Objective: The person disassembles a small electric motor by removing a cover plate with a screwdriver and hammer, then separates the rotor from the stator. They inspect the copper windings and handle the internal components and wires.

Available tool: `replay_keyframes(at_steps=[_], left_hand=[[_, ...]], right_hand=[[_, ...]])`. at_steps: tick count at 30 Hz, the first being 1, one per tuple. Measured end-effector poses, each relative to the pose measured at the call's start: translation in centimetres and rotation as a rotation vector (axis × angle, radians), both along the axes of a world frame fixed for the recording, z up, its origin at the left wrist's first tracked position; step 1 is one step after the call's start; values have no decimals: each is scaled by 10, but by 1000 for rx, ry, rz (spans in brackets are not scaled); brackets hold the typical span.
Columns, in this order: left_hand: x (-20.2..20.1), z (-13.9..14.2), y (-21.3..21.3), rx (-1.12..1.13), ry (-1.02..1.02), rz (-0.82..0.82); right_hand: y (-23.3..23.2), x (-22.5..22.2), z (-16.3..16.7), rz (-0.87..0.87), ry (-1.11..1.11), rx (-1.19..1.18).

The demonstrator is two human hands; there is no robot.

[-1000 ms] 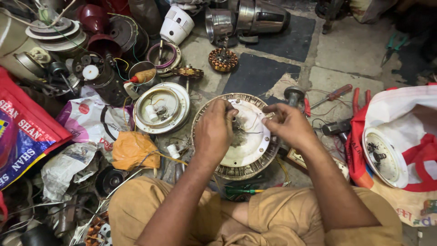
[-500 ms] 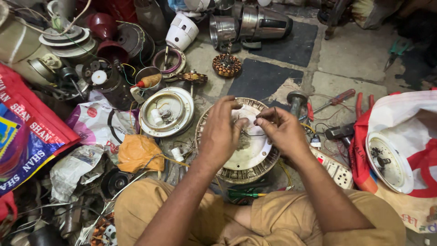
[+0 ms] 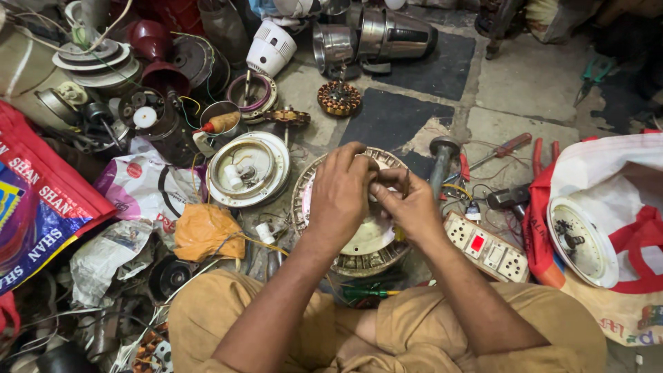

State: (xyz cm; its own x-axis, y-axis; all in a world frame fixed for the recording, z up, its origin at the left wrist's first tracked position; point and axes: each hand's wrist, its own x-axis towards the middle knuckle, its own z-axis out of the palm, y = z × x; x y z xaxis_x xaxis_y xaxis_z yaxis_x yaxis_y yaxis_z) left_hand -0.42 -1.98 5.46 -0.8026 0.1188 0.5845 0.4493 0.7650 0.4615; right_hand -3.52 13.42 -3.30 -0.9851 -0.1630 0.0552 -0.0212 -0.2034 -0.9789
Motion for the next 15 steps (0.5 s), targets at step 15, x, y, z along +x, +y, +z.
replay_keyframes(at_steps=[15], left_hand=[[6, 3, -1, 85, -38, 124]], right_hand=[[-11, 8, 3, 12, -118, -132]])
